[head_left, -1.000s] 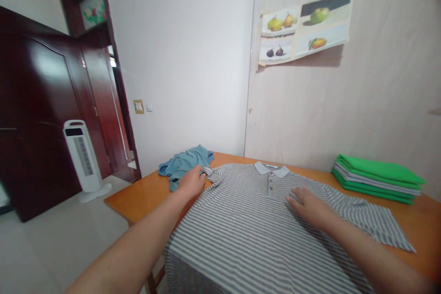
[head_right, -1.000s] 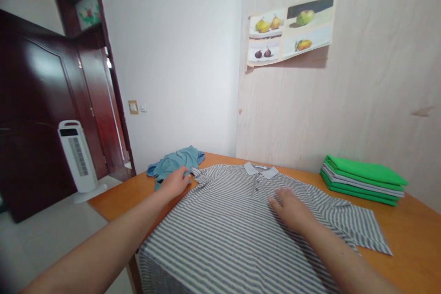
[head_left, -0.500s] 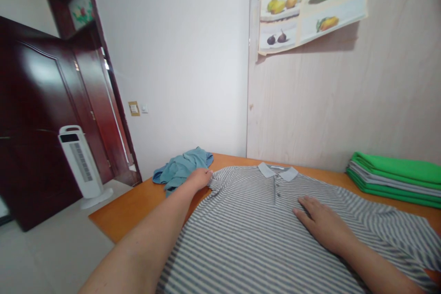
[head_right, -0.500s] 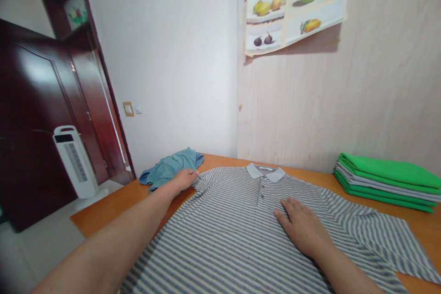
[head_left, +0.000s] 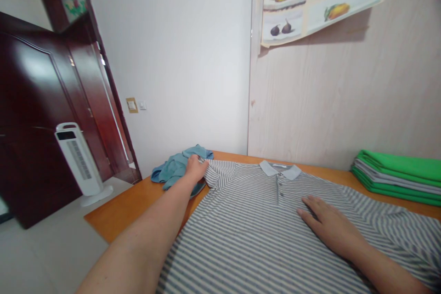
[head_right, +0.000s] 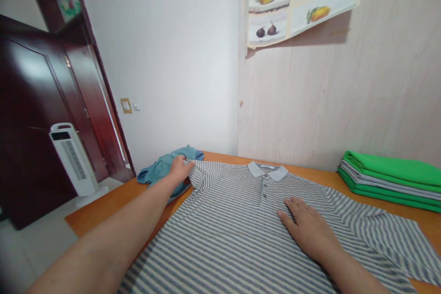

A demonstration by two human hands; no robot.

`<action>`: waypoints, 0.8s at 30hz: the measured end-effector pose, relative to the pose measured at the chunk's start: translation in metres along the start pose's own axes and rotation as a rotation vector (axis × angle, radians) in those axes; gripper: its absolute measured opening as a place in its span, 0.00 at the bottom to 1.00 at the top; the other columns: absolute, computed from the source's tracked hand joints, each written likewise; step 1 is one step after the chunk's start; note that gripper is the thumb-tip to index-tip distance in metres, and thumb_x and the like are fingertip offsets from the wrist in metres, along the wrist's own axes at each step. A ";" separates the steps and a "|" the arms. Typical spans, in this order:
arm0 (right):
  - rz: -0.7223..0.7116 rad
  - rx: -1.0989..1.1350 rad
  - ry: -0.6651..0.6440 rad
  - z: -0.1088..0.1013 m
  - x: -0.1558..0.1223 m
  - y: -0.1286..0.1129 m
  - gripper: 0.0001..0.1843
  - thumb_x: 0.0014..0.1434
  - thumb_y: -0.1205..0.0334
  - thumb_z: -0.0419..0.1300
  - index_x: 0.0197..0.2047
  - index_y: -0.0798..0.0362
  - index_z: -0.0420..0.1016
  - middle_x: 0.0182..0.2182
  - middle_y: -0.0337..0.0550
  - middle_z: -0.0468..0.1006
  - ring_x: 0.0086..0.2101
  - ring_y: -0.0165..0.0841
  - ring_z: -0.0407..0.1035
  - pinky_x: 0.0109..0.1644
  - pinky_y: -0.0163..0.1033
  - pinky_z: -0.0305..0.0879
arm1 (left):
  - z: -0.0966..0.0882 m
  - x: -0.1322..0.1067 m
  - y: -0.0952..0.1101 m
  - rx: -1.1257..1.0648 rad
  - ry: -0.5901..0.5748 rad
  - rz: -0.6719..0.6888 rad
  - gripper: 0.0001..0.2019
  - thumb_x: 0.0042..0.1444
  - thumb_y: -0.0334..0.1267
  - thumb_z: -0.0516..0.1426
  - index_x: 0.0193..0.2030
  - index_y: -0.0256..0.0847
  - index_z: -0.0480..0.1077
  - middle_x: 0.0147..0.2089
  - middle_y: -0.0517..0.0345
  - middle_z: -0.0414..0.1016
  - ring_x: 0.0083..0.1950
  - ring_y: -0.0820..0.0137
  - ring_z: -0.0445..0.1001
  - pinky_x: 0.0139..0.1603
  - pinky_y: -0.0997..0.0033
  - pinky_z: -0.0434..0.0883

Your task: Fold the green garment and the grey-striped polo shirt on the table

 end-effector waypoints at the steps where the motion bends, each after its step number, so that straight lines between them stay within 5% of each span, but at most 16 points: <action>1: 0.000 0.004 -0.001 0.000 0.000 0.000 0.38 0.65 0.39 0.44 0.65 0.58 0.69 0.64 0.53 0.67 0.65 0.49 0.57 0.69 0.55 0.53 | 0.000 0.001 -0.001 0.029 -0.002 -0.004 0.19 0.56 0.41 0.60 0.53 0.37 0.67 0.56 0.41 0.73 0.61 0.57 0.70 0.59 0.63 0.65; 6: 0.005 0.017 -0.007 0.000 0.000 0.001 0.39 0.64 0.38 0.44 0.64 0.58 0.69 0.64 0.53 0.67 0.65 0.49 0.57 0.69 0.55 0.52 | -0.001 0.003 -0.003 0.191 -0.030 -0.012 0.20 0.57 0.36 0.57 0.57 0.38 0.64 0.59 0.41 0.70 0.60 0.60 0.70 0.57 0.65 0.66; 13: 0.004 0.016 -0.003 -0.003 -0.001 0.000 0.39 0.64 0.38 0.44 0.64 0.59 0.69 0.64 0.53 0.67 0.65 0.50 0.57 0.69 0.56 0.52 | -0.006 -0.008 -0.003 0.385 -0.177 0.052 0.20 0.49 0.40 0.63 0.49 0.41 0.71 0.55 0.42 0.73 0.60 0.46 0.68 0.57 0.52 0.66; 16: 0.006 0.021 -0.003 -0.003 -0.001 0.000 0.39 0.64 0.38 0.44 0.64 0.58 0.69 0.64 0.54 0.67 0.65 0.50 0.57 0.69 0.56 0.52 | -0.008 -0.016 0.004 0.424 -0.161 0.064 0.17 0.53 0.41 0.60 0.49 0.39 0.72 0.57 0.38 0.71 0.60 0.44 0.66 0.56 0.49 0.66; 19: 0.001 0.021 -0.008 -0.003 0.000 0.001 0.39 0.64 0.37 0.44 0.64 0.58 0.69 0.64 0.54 0.67 0.65 0.50 0.57 0.69 0.56 0.52 | -0.009 -0.030 0.018 0.432 -0.121 0.151 0.17 0.60 0.42 0.53 0.54 0.39 0.70 0.59 0.39 0.69 0.62 0.48 0.65 0.58 0.51 0.64; 24: -0.007 0.018 0.000 -0.001 0.000 0.002 0.39 0.64 0.37 0.44 0.65 0.57 0.68 0.64 0.54 0.67 0.65 0.49 0.58 0.68 0.56 0.53 | -0.006 -0.066 0.037 0.401 -0.241 0.367 0.22 0.58 0.55 0.56 0.54 0.45 0.70 0.56 0.50 0.72 0.57 0.55 0.69 0.56 0.58 0.65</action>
Point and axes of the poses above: each hand's wrist, its own x-axis towards the middle knuckle, its own z-axis out of the palm, y = z × x, the point moved 2 cm from there along x, towards the middle knuckle
